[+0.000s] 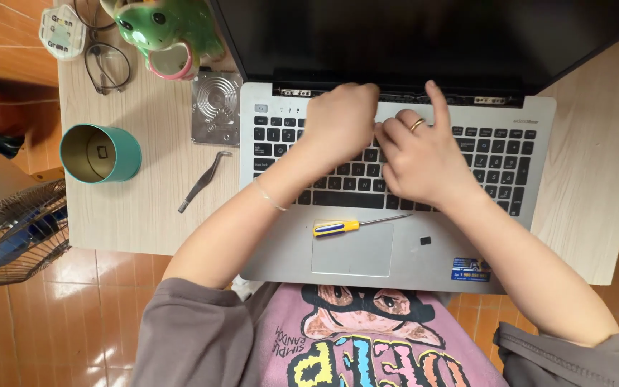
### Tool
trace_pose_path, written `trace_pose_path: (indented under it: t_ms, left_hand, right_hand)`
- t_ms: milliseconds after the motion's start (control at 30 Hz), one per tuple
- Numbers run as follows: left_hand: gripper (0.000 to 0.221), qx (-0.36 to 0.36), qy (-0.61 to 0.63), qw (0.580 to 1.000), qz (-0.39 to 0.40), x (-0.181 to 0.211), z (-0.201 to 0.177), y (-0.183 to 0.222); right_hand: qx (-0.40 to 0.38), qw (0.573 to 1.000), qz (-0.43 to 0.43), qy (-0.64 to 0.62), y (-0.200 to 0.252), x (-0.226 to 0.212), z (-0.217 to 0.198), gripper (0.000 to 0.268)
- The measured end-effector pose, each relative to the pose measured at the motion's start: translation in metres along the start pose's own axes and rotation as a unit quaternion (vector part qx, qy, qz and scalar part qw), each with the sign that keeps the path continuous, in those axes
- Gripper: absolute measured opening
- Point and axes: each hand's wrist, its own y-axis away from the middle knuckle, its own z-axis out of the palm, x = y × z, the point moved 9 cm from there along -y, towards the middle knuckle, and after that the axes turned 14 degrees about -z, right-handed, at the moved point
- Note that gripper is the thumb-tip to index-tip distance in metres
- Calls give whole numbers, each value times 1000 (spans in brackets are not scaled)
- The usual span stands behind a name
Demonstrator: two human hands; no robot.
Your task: A person is disassembling a laptop frame and prying at the keyboard area using a screwdriver and prying tool.
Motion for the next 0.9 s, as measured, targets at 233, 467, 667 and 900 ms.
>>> trace_pose_path:
  t_ms: [233, 467, 667, 900]
  left_hand:
    - [14, -101, 344, 933, -16, -47, -70, 67]
    - [13, -153, 397, 903, -54, -72, -63, 140]
    - [12, -126, 414, 898, -73, -84, -59, 163]
    - [10, -124, 436, 888, -76, -83, -47, 182]
  right_hand:
    - [88, 977, 63, -182, 22, 23, -6, 49]
    - [96, 986, 41, -126, 6, 8, -7, 40]
    - [91, 986, 61, -124, -5, 10, 5, 27]
    - [154, 976, 97, -116, 6, 9, -26, 32]
